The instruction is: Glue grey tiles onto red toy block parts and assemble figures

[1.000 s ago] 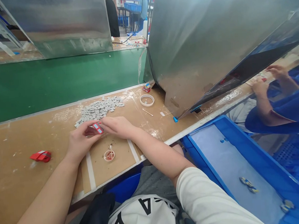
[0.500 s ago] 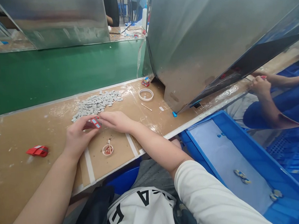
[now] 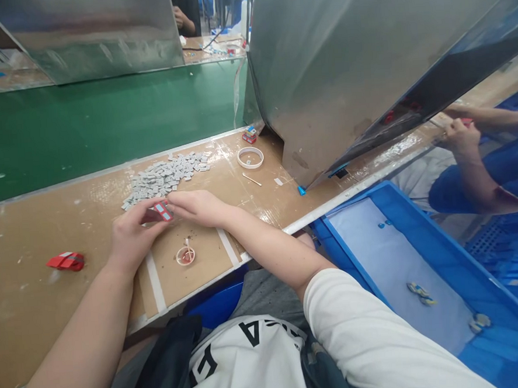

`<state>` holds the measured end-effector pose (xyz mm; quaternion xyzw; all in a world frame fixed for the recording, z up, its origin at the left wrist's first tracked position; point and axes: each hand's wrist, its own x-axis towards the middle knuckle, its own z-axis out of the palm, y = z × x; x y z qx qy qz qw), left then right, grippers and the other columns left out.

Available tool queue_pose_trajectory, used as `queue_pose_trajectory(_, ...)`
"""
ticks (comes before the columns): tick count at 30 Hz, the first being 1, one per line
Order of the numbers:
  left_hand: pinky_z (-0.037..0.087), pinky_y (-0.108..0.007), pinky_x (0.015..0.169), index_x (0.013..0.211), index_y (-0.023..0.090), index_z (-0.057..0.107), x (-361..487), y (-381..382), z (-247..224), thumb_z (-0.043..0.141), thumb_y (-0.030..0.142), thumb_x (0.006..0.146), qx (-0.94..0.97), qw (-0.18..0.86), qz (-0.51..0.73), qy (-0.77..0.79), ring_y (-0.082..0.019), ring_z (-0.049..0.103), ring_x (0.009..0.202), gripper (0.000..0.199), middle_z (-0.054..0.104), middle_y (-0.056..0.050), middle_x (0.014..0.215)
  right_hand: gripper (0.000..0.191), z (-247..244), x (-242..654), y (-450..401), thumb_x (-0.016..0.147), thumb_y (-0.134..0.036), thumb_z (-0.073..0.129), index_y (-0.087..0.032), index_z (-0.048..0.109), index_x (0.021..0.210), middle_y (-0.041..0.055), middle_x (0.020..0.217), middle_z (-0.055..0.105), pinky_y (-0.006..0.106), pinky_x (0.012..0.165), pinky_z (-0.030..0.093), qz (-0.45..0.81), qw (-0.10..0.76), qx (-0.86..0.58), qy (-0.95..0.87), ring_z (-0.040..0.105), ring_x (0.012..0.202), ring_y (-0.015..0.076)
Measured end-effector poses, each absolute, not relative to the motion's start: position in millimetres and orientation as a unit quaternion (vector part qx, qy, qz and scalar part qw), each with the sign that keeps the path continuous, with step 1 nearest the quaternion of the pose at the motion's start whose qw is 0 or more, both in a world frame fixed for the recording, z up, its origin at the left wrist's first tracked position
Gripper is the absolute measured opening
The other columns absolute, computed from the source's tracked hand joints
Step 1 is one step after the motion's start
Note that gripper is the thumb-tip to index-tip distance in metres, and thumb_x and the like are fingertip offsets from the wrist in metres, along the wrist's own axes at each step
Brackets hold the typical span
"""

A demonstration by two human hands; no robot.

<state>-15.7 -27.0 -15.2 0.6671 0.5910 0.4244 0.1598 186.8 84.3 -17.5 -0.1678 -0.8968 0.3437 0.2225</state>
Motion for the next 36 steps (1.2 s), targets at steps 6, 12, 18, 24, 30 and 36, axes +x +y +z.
queue_pose_trajectory(6,0.066,-0.035,0.09,0.127,0.024,0.077,-18,-26,-17,0.08,0.034,0.091,0.68,0.139,0.422,0.583,-0.02,0.079,0.088,0.038,0.081,-0.005,0.113,0.027,-17,187,82,0.116,-0.04,0.042,-0.022,0.055,0.1,0.003,0.098,0.064,0.029,0.086,0.041,0.368,0.235,-0.158,-0.886,0.059,0.092,0.0194)
queue_pose_trajectory(12,0.066,-0.035,0.091,0.129,0.022,0.076,-17,-25,-20,0.084,0.036,0.089,0.669,0.124,0.402,0.613,-0.02,0.078,0.088,0.043,0.08,-0.004,0.109,0.028,-18,186,81,0.117,-0.039,0.041,-0.021,0.057,0.104,0.0035,0.102,0.067,0.028,0.086,0.04,0.356,0.238,-0.18,-0.886,0.06,0.094,0.0191)
queue_pose_trajectory(18,0.067,-0.033,0.085,0.128,0.022,0.075,-9,-24,-19,0.091,0.046,0.084,0.634,0.167,0.409,0.635,-0.019,0.077,0.085,0.053,0.08,-0.002,0.102,0.027,-23,184,85,0.116,-0.039,0.041,-0.021,0.056,0.103,0.0051,0.103,0.068,0.029,0.083,0.038,0.345,0.229,-0.178,-0.892,0.06,0.092,0.0202)
queue_pose_trajectory(24,0.068,-0.033,0.084,0.127,0.022,0.074,-7,-23,-19,0.093,0.042,0.081,0.628,0.176,0.425,0.628,-0.019,0.078,0.084,0.053,0.08,-0.002,0.101,0.033,-24,186,89,0.116,-0.046,0.037,-0.022,0.054,0.1,0.0059,0.099,0.069,0.03,0.079,0.038,0.339,0.245,-0.163,-0.894,0.059,0.089,0.0212)
queue_pose_trajectory(30,0.067,-0.031,0.083,0.125,0.022,0.074,-5,-25,-18,0.091,0.035,0.082,0.627,0.147,0.419,0.64,-0.018,0.078,0.083,0.049,0.08,-0.003,0.103,0.03,-30,182,90,0.116,-0.044,0.039,-0.022,0.054,0.102,0.0068,0.102,0.069,0.031,0.08,0.037,0.313,0.247,-0.17,-0.901,0.06,0.09,0.0222)
queue_pose_trajectory(36,0.066,-0.029,0.077,0.126,0.02,0.072,0,-22,-18,0.095,0.043,0.076,0.579,0.234,0.463,0.63,-0.017,0.078,0.082,0.06,0.081,-0.005,0.108,0.03,-30,180,92,0.115,-0.044,0.04,-0.023,0.049,0.096,0.004,0.095,0.064,0.03,0.081,0.037,0.335,0.273,-0.171,-0.886,0.057,0.089,0.0206)
